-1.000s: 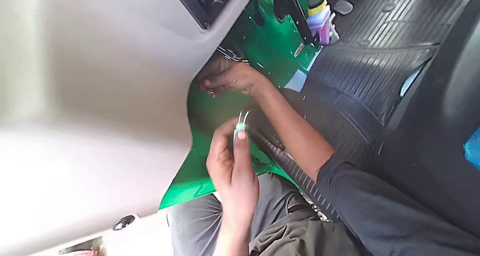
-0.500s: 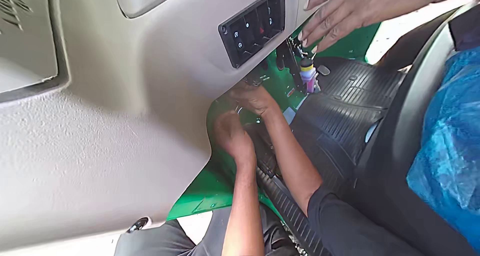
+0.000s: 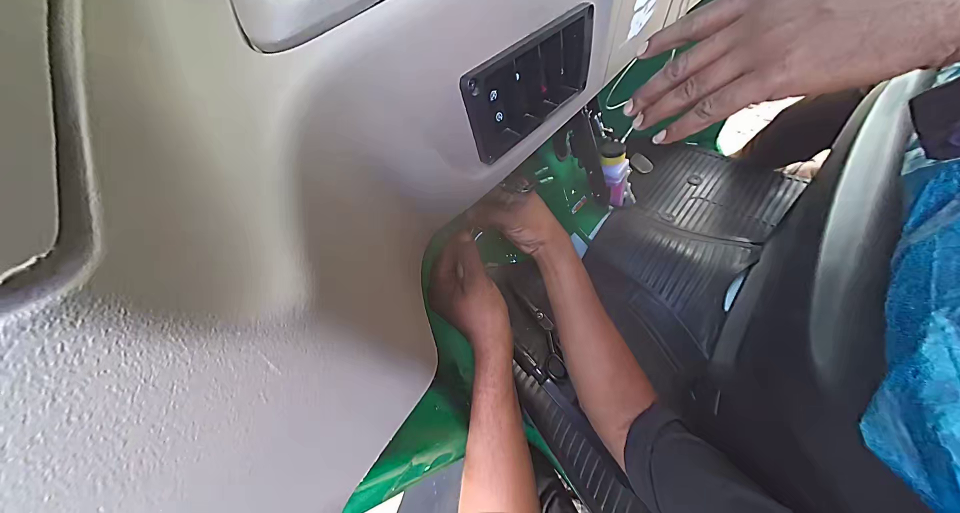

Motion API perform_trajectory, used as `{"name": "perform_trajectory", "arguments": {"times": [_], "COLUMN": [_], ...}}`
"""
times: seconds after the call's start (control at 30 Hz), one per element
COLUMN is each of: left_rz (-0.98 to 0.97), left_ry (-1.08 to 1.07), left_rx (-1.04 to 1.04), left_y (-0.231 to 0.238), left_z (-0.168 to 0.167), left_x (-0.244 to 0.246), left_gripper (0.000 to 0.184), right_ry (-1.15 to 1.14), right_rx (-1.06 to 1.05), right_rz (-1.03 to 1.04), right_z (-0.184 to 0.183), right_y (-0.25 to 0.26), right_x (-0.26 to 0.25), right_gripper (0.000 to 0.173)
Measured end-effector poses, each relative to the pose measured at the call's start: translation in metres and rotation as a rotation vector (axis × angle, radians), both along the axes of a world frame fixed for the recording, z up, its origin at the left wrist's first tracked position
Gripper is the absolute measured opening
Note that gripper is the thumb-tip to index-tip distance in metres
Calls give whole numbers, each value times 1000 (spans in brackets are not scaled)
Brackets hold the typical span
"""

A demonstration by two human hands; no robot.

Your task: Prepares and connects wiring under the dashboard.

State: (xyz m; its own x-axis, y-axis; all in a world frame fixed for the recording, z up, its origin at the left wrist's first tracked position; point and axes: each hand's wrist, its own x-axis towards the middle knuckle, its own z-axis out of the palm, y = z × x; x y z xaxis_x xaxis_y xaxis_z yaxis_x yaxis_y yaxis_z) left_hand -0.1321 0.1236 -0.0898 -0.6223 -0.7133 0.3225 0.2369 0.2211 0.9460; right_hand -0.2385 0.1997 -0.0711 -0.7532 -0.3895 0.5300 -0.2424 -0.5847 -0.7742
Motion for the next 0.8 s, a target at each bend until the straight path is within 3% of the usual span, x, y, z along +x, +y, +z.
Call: {"name": "perform_trajectory", "arguments": {"times": [0.6,0.8], "left_rz": [25,1], "left_ry": [20,54], "left_rx": [-161,-120], "left_y": [-4,-3], "left_z": [-3,-2], "left_x": [0,3], "left_gripper": [28,25], "right_ry": [22,2], "right_rx": [40,54], "right_rz": [-46,-67], "right_z": [5,5], "right_y": [-1,-1], "right_x": [18,23], "right_gripper": [20,19]}}
